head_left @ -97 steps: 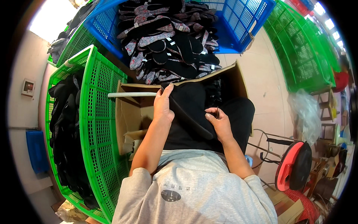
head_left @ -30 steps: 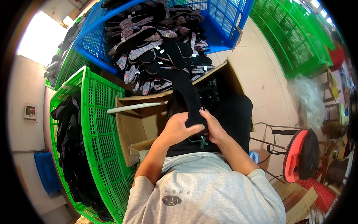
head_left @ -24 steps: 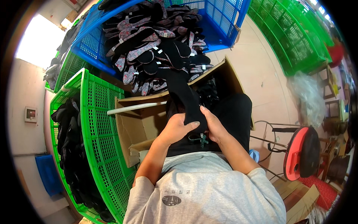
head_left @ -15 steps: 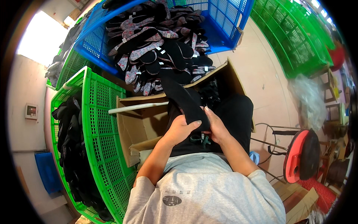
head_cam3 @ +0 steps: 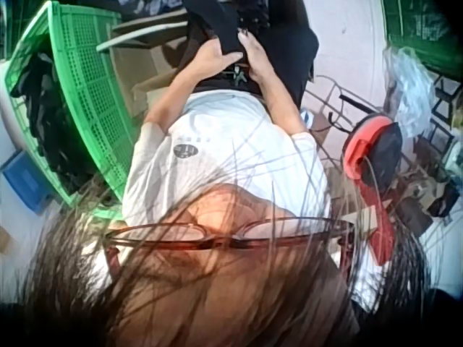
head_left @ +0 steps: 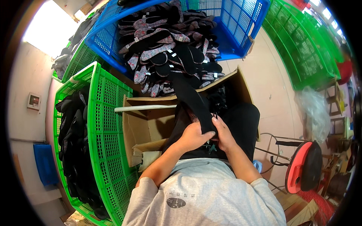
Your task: The person sits on the floor and assembles slippers by hand. They pick up a patterned fabric upper and a black sole, then use a small tool to secure the two parts together. The person repeats this process for multiple slippers, placing the finished items into a green basket.
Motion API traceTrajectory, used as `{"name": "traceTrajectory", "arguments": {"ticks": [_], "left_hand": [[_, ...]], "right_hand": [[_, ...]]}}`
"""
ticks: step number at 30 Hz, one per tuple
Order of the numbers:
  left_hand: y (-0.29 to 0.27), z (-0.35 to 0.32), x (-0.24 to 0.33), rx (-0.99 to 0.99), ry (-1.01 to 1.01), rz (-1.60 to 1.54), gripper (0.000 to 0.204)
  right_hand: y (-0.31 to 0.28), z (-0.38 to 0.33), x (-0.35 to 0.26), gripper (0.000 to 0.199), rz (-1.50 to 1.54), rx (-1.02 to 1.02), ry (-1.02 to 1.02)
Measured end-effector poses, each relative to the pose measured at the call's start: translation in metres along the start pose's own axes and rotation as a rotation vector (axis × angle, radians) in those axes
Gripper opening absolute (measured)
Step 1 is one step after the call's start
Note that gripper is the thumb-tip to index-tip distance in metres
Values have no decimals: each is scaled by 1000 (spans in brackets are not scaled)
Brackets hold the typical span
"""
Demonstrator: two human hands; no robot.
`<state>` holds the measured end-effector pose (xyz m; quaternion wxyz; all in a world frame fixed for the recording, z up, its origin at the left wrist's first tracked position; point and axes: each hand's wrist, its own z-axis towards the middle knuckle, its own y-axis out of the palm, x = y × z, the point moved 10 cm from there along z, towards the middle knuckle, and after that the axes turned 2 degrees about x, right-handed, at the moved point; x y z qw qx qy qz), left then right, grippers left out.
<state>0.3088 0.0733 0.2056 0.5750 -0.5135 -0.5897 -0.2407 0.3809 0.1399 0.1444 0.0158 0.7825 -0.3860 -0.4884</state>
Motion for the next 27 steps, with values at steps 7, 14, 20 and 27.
{"name": "traceTrajectory", "arguments": {"ticks": [7,14,20,27], "left_hand": [[-13,-2,18,199,168,116,34],[-43,-24,57,1,455,604,20],[-43,-73,52,-487,602,1050,16],[-39,-70,26,-424,437,1244,33]], "right_hand": [[1,-1,1,41,42,58,-16],[-13,-1,-16,53,88,95,-74],[-55,8,-36,42,291,303,-157],[-46,3,-29,12,133,295,-156]]}}
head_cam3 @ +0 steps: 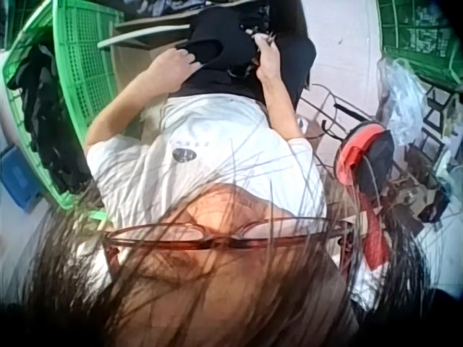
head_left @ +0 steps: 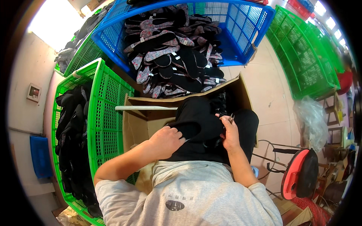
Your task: The person sits on the floor and assembles slippers by hand. They pick up a patterned fabric upper and a black sole, then use a small tool to secure the two parts together. The person repeats this process for multiple slippers, placing the finished items into a green basket.
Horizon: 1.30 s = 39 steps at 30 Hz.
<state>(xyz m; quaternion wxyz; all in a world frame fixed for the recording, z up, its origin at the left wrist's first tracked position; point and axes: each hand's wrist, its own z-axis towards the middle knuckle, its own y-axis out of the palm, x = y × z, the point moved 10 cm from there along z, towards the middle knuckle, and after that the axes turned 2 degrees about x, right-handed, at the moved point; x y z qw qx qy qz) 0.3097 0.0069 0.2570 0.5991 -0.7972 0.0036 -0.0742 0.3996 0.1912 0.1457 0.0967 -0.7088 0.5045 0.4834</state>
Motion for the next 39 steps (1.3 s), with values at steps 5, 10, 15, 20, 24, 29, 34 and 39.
{"name": "traceTrajectory", "arguments": {"ticks": [5,10,15,20,24,29,34,39], "left_hand": [[18,27,-5,331,-147,-997,28],[88,55,0,198,-541,-2133,24],[90,72,11,167,-562,-2363,36],[93,79,9,231,-722,-2384,51],[120,81,8,259,-886,-2308,56],[103,77,5,268,-693,-2352,56],[113,80,6,350,-852,-2183,43],[114,77,1,240,-995,-1819,46]], "right_hand": [[11,-6,1,13,107,-145,-153],[18,-13,2,14,224,-204,-179],[18,-9,-1,15,86,-171,-278],[19,-7,-2,15,54,-152,-302],[21,-8,-2,18,31,-169,-305],[25,-8,-3,21,-40,-234,-389],[12,-4,8,26,-14,-119,-187],[-12,-6,29,26,-116,-70,-154]]}}
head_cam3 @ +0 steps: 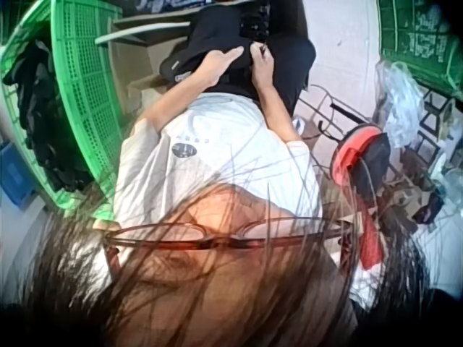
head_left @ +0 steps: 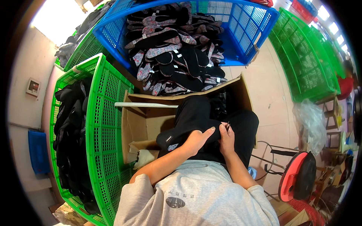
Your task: The person sits on the floor and assembles slippers by hand. They pick up a patterned fabric upper and a black sole, then use a small tool to secure the two parts together. The person repeats this process for multiple slippers, placing the finished items into a green basket.
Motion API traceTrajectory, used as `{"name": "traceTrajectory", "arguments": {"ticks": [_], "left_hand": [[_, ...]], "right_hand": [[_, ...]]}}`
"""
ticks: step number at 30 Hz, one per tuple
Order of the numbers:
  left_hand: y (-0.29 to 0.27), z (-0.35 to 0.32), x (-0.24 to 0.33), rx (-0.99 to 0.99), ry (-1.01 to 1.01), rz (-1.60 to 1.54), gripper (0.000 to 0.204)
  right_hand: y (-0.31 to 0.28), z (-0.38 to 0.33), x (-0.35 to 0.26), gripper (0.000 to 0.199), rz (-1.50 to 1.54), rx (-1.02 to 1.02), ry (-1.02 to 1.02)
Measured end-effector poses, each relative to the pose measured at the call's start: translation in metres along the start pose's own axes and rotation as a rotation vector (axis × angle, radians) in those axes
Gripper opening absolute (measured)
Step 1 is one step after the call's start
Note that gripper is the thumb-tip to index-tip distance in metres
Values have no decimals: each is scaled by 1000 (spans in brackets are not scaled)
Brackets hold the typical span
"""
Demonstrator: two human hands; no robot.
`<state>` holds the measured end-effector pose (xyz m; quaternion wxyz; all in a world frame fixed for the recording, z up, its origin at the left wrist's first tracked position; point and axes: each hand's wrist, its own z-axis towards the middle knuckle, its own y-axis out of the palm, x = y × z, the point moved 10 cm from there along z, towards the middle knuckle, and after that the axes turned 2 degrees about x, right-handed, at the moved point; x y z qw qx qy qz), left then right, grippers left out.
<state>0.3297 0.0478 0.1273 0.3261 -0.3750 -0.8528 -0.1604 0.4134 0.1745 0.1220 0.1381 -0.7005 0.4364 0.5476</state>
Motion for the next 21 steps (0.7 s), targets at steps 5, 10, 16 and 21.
{"name": "traceTrajectory", "arguments": {"ticks": [5,10,16,21], "left_hand": [[19,-62,73,11,684,705,36],[-46,-189,163,489,1394,509,25],[-98,-79,91,242,575,326,34],[-65,-62,22,-205,328,47,49]], "right_hand": [[-22,10,12,26,108,158,74],[-40,24,-10,32,188,127,7],[-35,24,-38,34,312,-42,-92],[-57,28,-45,39,305,-60,-150]]}}
